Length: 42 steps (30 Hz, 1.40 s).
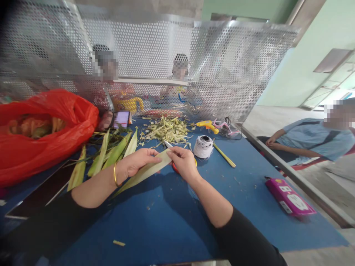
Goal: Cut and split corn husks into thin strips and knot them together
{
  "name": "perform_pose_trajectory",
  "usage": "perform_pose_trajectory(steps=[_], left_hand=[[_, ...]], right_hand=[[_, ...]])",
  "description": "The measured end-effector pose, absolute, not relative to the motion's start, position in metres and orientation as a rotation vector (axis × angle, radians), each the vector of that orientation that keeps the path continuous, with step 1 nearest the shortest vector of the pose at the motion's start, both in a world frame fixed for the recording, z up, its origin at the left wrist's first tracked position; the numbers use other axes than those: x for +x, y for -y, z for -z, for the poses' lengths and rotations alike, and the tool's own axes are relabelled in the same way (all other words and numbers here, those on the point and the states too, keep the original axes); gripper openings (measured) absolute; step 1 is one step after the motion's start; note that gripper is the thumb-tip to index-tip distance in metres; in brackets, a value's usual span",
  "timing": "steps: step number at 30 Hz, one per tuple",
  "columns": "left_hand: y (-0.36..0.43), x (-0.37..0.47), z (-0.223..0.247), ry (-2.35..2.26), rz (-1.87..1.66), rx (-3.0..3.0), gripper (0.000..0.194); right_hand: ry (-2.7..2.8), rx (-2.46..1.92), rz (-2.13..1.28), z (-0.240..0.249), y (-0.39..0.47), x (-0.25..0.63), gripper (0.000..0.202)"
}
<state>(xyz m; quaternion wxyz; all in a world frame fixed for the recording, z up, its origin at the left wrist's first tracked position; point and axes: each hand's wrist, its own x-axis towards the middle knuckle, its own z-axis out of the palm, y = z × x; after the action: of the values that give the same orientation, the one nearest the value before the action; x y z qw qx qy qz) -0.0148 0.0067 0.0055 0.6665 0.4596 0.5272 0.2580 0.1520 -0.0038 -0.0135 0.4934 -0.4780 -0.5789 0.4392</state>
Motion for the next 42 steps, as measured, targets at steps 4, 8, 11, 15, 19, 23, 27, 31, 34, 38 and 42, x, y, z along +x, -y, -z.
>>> perform_pose_trajectory(steps=[4, 8, 11, 15, 19, 23, 27, 31, 34, 38, 42], left_hand=[[-0.007, -0.013, 0.001, -1.217, -0.589, 1.060, 0.016], [-0.008, -0.011, 0.003, -1.276, -0.610, 1.208, 0.018], [-0.012, -0.014, 0.000, -1.370, -0.670, 1.302, 0.023], [-0.023, -0.024, -0.004, -1.421, -0.728, 1.316, 0.025], [-0.029, -0.033, -0.007, -1.426, -0.764, 1.267, 0.024], [-0.030, -0.036, -0.013, -1.433, -0.802, 1.201, 0.022], [-0.034, -0.039, -0.013, -1.397, -0.870, 1.149, 0.018], [-0.041, -0.045, -0.012, -1.388, -0.935, 1.052, 0.010], [-0.045, -0.049, -0.013, -1.397, -0.970, 1.003, 0.011], [-0.047, -0.055, -0.016, -1.377, -1.003, 0.967, 0.010], [-0.049, -0.058, -0.019, -1.363, -1.005, 0.937, 0.007]], right_hand=[[1.486, -1.234, -0.909, 0.025, -0.003, 0.157, 0.026], [1.574, -1.299, -0.844, 0.029, -0.008, 0.162, 0.028], [1.740, -1.503, -0.703, 0.020, -0.007, 0.167, 0.030], [2.290, -1.953, -0.160, 0.006, -0.003, 0.173, 0.028], [2.544, -2.066, 0.042, 0.004, -0.001, 0.171, 0.036], [2.516, -2.072, -0.043, 0.007, -0.005, 0.171, 0.042], [2.231, -2.033, -0.285, 0.009, -0.009, 0.174, 0.039], [1.673, -1.705, -0.990, 0.007, -0.009, 0.173, 0.042], [1.286, -1.290, -1.440, 0.003, -0.004, 0.168, 0.044], [1.149, -1.147, -1.545, -0.002, 0.002, 0.165, 0.046], [1.207, -1.110, -1.576, -0.003, 0.003, 0.170, 0.058]])
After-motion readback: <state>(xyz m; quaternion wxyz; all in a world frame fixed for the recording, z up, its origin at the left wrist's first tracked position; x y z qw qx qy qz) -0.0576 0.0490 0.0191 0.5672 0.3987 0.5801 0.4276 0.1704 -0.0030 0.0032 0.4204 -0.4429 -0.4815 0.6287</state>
